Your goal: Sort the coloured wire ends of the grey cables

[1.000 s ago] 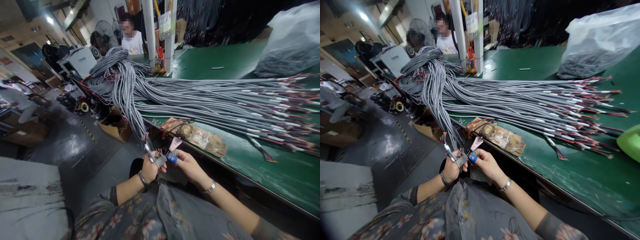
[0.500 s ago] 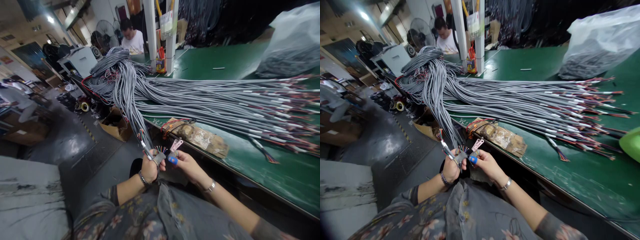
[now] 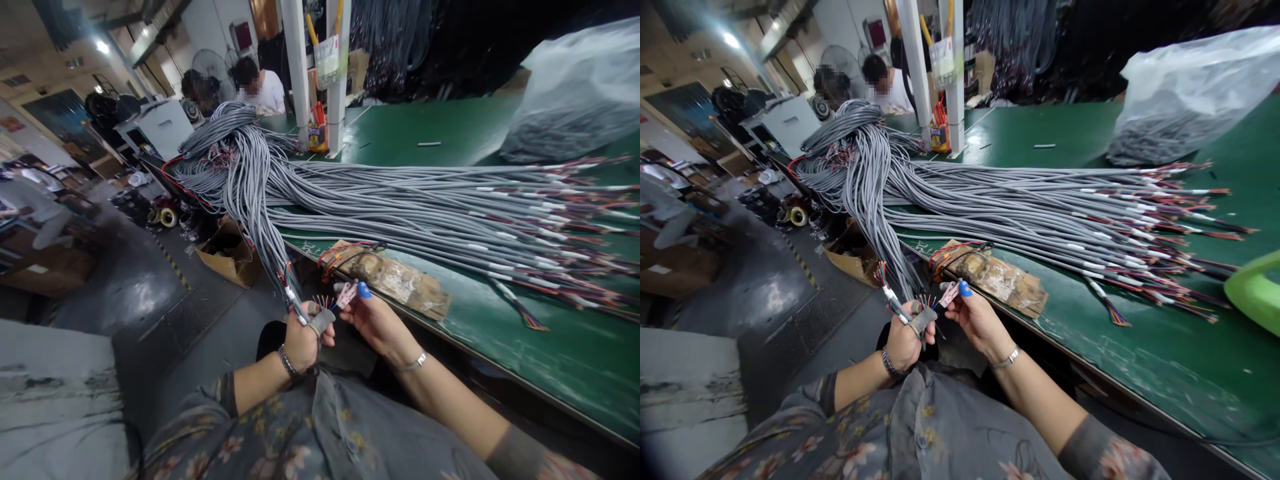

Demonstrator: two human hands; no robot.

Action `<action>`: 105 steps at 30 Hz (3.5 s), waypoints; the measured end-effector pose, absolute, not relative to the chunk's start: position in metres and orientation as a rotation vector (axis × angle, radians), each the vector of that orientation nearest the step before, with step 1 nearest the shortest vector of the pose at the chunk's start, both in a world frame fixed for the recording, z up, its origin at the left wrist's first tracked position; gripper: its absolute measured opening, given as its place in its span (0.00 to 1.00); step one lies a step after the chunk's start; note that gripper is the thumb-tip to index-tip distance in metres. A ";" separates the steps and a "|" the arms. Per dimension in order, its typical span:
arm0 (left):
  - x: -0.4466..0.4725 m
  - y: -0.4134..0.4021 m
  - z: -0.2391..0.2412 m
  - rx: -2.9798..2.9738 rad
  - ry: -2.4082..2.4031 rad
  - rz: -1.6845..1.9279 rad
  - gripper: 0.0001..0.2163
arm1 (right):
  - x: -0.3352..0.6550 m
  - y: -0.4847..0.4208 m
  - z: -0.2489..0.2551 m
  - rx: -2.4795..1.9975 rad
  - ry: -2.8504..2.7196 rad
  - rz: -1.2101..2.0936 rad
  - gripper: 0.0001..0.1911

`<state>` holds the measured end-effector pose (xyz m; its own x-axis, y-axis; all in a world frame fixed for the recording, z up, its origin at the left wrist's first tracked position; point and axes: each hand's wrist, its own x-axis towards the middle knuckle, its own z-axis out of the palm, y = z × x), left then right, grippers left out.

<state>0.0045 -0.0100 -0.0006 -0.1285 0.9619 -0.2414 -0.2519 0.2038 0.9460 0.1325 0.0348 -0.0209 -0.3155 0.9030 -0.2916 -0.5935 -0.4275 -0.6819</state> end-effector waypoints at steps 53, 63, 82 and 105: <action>-0.005 -0.014 -0.009 0.835 1.277 1.271 0.18 | 0.133 0.028 -0.019 -0.888 -0.641 1.830 0.19; 0.003 -0.007 -0.009 0.858 1.283 1.277 0.17 | 0.131 0.027 -0.021 -1.062 -0.880 1.543 0.27; -0.001 -0.011 -0.014 0.902 1.309 1.269 0.17 | 0.123 0.025 -0.020 -0.770 -0.482 1.896 0.26; -0.002 -0.011 -0.012 0.794 1.268 1.275 0.16 | 0.136 0.005 -0.037 -0.805 -0.988 1.998 0.16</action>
